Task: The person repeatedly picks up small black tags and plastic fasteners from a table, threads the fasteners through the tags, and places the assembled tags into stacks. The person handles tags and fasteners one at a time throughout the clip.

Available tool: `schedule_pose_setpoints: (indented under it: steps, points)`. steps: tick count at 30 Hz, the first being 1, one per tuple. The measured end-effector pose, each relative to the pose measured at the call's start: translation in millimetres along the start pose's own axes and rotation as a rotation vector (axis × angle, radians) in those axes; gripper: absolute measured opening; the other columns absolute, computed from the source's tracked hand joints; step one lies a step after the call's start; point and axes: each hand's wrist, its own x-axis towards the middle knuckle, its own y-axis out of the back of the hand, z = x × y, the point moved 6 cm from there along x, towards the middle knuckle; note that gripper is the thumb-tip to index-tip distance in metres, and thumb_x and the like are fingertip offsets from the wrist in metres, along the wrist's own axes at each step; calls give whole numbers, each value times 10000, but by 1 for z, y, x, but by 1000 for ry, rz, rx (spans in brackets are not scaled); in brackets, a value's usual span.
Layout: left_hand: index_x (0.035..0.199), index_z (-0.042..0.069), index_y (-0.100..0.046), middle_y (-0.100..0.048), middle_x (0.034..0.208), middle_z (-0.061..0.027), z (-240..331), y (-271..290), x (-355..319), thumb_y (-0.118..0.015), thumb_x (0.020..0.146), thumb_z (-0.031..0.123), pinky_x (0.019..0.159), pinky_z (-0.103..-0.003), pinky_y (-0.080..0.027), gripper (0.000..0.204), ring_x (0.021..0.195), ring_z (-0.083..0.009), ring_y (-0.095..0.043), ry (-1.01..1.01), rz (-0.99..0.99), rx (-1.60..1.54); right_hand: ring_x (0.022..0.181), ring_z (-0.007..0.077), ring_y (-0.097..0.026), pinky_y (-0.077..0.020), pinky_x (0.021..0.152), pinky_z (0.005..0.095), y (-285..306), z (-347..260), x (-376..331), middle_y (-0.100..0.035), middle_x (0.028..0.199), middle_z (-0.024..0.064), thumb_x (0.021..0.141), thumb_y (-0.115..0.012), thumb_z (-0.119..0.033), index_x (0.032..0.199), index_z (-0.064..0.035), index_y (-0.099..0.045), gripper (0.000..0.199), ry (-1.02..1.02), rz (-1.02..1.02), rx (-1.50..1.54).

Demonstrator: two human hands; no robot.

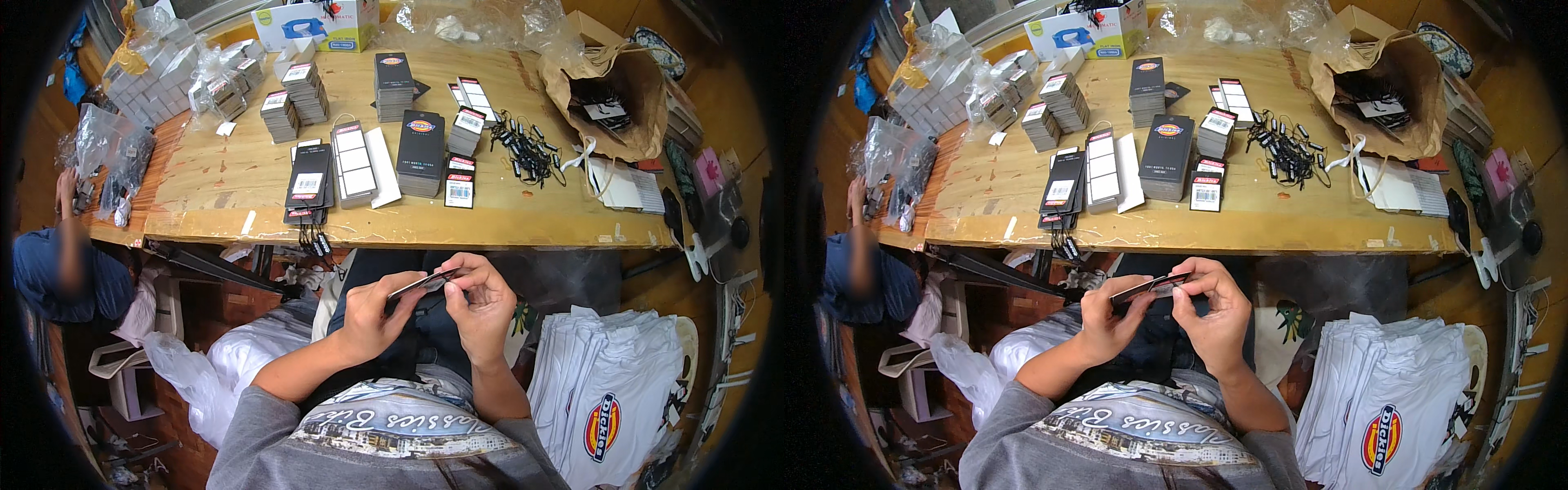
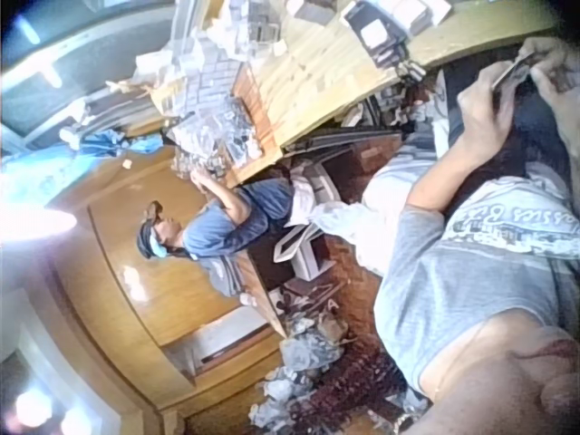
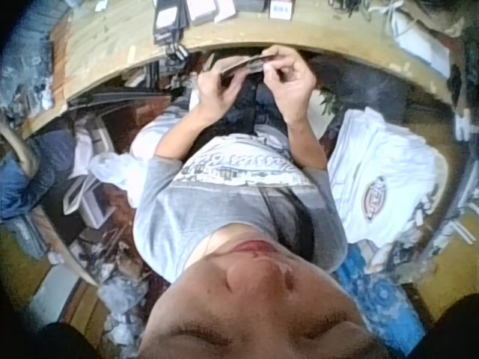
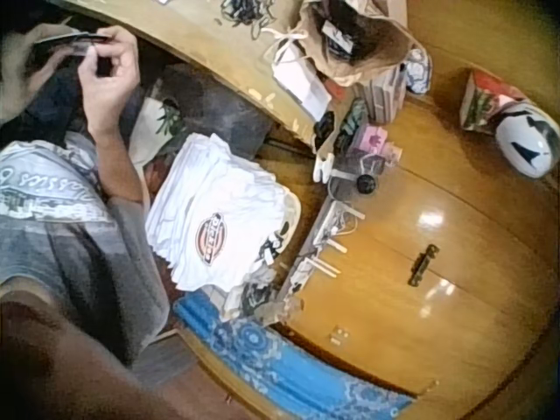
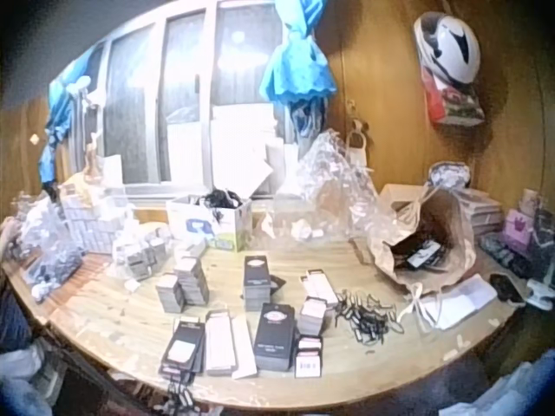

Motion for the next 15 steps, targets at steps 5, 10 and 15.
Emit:
schedule_pose_setpoints:
  steps: [5, 10, 15]
  points:
    - [931, -17, -510, -606, 822, -130, -2, -3, -4, -626, 678, -39, 527, -262, -483, 279, 648, -237, -620, 47, -25, -3, 845, 143, -513, -404, 756, 238, -1, 1, -2, -517, 940, 132, 690, -538, 125, 763, 22, -486, 137, -20, -5, 43]
    - [927, -23, -497, -607, 824, -139, 0, -2, -5, -626, 673, -47, 537, -263, -488, 285, 644, -240, -619, 33, 22, -32, 826, 136, -515, -409, 730, 225, -2, -2, -3, -519, 926, 133, 695, -529, 132, 775, 25, -465, 149, -31, 9, 78]
    - [942, -21, -496, -609, 820, -141, 2, -5, -4, -615, 682, -48, 543, -270, -488, 288, 643, -240, -617, -5, -36, -33, 821, 133, -516, -415, 724, 227, -1, 0, -3, -523, 915, 128, 696, -529, 132, 777, 21, -464, 152, -22, 13, 77]
